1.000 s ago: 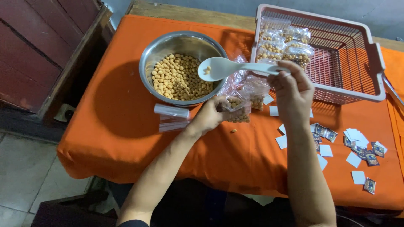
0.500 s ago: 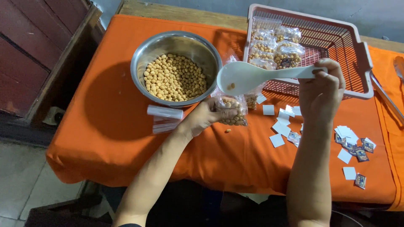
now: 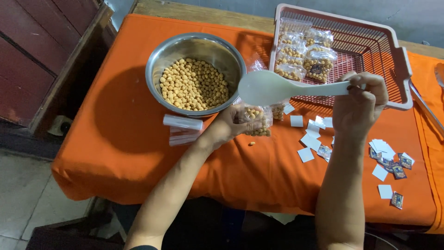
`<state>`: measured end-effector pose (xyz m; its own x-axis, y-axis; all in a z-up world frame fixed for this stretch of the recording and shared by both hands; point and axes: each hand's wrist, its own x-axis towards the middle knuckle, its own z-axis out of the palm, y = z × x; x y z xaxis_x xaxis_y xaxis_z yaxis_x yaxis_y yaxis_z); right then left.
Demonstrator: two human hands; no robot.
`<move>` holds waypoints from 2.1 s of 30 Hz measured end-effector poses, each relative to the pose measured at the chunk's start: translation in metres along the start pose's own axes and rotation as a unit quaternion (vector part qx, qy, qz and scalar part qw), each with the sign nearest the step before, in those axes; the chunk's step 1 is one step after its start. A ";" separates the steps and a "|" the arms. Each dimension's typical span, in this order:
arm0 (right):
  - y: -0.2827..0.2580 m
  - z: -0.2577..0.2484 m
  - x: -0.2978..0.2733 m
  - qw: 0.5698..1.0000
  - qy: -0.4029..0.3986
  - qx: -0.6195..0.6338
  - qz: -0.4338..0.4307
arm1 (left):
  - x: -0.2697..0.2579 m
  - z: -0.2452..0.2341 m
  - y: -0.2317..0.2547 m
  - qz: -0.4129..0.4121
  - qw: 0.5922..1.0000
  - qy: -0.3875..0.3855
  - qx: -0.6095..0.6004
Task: Scooping peanuts from a large metal bowl into small individual plastic bags using a plastic spoon.
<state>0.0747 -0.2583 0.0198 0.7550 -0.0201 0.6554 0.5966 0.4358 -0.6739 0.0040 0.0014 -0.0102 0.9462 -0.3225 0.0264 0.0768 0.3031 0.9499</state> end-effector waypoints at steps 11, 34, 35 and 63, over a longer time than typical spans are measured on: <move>0.008 0.096 -0.022 0.973 -0.100 -0.201 0.056 | 0.002 0.005 -0.002 -0.004 0.995 0.038 0.089; -0.013 0.077 -0.009 0.868 -0.366 -0.333 0.040 | -0.002 0.016 -0.003 -0.056 0.990 0.029 0.129; -0.017 0.079 -0.007 0.876 -0.349 -0.331 0.041 | -0.002 0.019 0.000 -0.062 0.989 0.030 0.130; -0.022 0.085 -0.011 0.840 -0.399 -0.263 0.257 | 0.017 0.003 -0.045 0.152 0.852 0.113 0.489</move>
<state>0.0301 -0.1915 0.0565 0.6523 0.7498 0.1111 0.4435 -0.2588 -0.8581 0.0158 -0.0209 -0.0513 0.9202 -0.1479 0.3624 -0.3769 -0.5850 0.7181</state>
